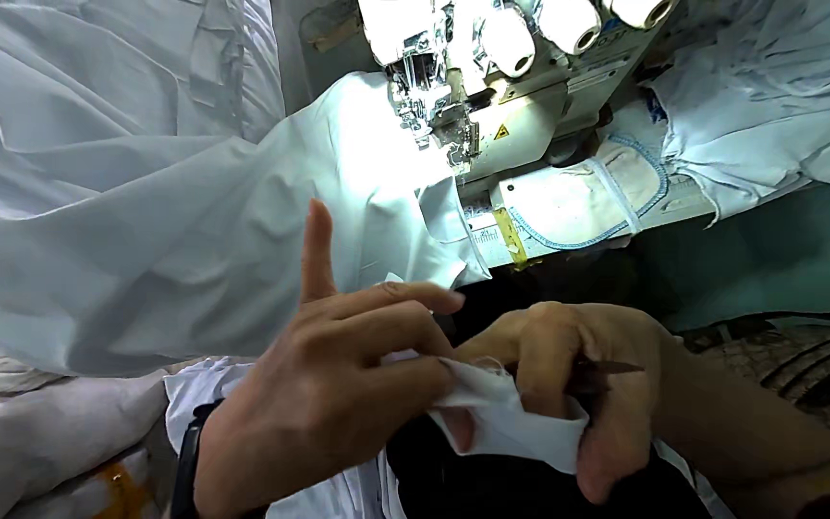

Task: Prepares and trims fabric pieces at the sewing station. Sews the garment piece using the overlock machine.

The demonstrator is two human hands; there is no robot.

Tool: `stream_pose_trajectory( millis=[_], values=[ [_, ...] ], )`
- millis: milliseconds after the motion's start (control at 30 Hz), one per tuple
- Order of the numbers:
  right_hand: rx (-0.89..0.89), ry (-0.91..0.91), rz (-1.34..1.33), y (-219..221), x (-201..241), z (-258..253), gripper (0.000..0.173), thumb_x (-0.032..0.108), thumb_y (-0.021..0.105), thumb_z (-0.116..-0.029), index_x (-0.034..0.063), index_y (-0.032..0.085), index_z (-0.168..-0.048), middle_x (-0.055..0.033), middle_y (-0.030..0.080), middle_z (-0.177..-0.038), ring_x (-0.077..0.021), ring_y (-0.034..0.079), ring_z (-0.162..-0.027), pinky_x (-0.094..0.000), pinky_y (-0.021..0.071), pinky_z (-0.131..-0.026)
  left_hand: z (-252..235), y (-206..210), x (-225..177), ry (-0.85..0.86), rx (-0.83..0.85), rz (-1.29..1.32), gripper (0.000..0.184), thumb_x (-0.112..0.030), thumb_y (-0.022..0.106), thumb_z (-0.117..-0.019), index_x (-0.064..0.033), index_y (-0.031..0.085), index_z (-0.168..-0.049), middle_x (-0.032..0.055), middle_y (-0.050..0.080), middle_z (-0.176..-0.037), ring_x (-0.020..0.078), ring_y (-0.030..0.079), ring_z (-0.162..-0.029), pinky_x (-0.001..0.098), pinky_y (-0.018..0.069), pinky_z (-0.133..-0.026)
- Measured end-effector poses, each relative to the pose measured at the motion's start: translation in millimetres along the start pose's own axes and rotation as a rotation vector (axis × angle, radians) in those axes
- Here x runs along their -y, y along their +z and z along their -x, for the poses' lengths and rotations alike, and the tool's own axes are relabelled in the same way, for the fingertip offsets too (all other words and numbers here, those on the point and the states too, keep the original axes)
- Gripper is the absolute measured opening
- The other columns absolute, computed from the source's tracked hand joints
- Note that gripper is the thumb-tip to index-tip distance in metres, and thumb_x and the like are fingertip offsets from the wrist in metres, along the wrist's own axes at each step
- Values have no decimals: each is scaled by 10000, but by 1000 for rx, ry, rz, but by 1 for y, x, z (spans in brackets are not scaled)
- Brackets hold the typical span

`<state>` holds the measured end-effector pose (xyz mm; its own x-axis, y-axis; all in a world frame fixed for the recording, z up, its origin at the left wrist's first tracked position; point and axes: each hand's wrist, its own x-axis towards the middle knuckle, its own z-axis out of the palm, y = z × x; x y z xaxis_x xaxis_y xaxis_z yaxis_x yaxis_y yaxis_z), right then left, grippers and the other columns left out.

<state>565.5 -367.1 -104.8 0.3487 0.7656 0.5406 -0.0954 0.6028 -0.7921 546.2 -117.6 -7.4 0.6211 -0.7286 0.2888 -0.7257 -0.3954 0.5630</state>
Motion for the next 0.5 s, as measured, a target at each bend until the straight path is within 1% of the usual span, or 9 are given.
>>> stream_pose_trajectory(
  millis=[33, 67, 100, 133, 167, 200, 300, 400, 500],
  values=[
    [-59, -5, 80, 1, 3, 2, 253, 225, 709, -928, 13, 594, -851, -52, 650, -995, -11, 598, -905, -153, 489, -743, 4, 2, 1, -23, -34, -41, 135, -237, 671, -1005, -158, 713, -904, -50, 707, -920, 33, 667, -1037, 608, 173, -1242],
    [-144, 5, 211, 1, 8, 4, 262, 226, 716, -939, 17, 597, -835, -44, 648, -956, 2, 590, -864, -133, 479, -709, 8, 1, 3, -62, -58, -63, 111, -222, 683, -995, -150, 710, -915, -52, 688, -919, 9, 657, -972, 476, 315, -1221],
    [-227, 12, 361, -1, 13, 6, 266, 226, 717, -951, 17, 611, -825, -39, 645, -914, 9, 588, -830, -119, 481, -683, 11, 1, 8, -102, -97, -42, 100, -226, 718, -971, -145, 741, -916, -59, 694, -916, -4, 659, -922, 307, 474, -1086],
    [-287, 4, 491, -3, 18, 9, 255, 210, 704, -961, 10, 631, -820, -41, 641, -894, 9, 583, -818, -115, 479, -679, 14, 0, 13, -140, -125, 12, 107, -238, 733, -959, -143, 758, -918, -67, 700, -936, -17, 658, -903, 174, 544, -900],
    [-323, -12, 598, -6, 22, 11, 242, 186, 669, -975, 2, 645, -819, -45, 636, -897, 10, 578, -823, -111, 479, -692, 15, 0, 17, -182, -140, 81, 129, -250, 724, -965, -136, 759, -916, -71, 711, -955, -22, 665, -905, 131, 558, -805],
    [-345, -25, 677, -7, 26, 13, 228, 156, 631, -987, -7, 659, -829, -51, 639, -922, 10, 585, -844, -108, 491, -718, 17, 2, 20, -224, -149, 136, 157, -262, 703, -980, -129, 757, -916, -75, 718, -967, -23, 671, -913, 126, 563, -777],
    [-433, -18, 852, -9, 29, 15, 194, 105, 624, -978, -20, 700, -851, -51, 660, -972, 13, 603, -885, -102, 510, -761, 19, 11, 24, -341, -233, 238, 124, -267, 728, -957, -157, 761, -908, -98, 737, -968, -3, 685, -920, 152, 575, -790],
    [-579, 10, 894, -11, 22, 16, 153, 105, 699, -925, 1, 720, -815, -9, 693, -933, 39, 613, -828, -86, 513, -701, 17, 22, 24, -406, -353, 261, 60, -250, 784, -907, -192, 775, -891, -112, 741, -939, 12, 675, -886, 162, 555, -759],
    [-656, 61, 903, -14, 13, 18, 128, 94, 712, -888, 23, 720, -781, 11, 697, -892, 32, 617, -787, -95, 518, -667, 14, 34, 22, -445, -429, 138, 41, -199, 797, -871, -171, 780, -845, -95, 751, -917, 18, 678, -876, 170, 555, -749]
  ],
)
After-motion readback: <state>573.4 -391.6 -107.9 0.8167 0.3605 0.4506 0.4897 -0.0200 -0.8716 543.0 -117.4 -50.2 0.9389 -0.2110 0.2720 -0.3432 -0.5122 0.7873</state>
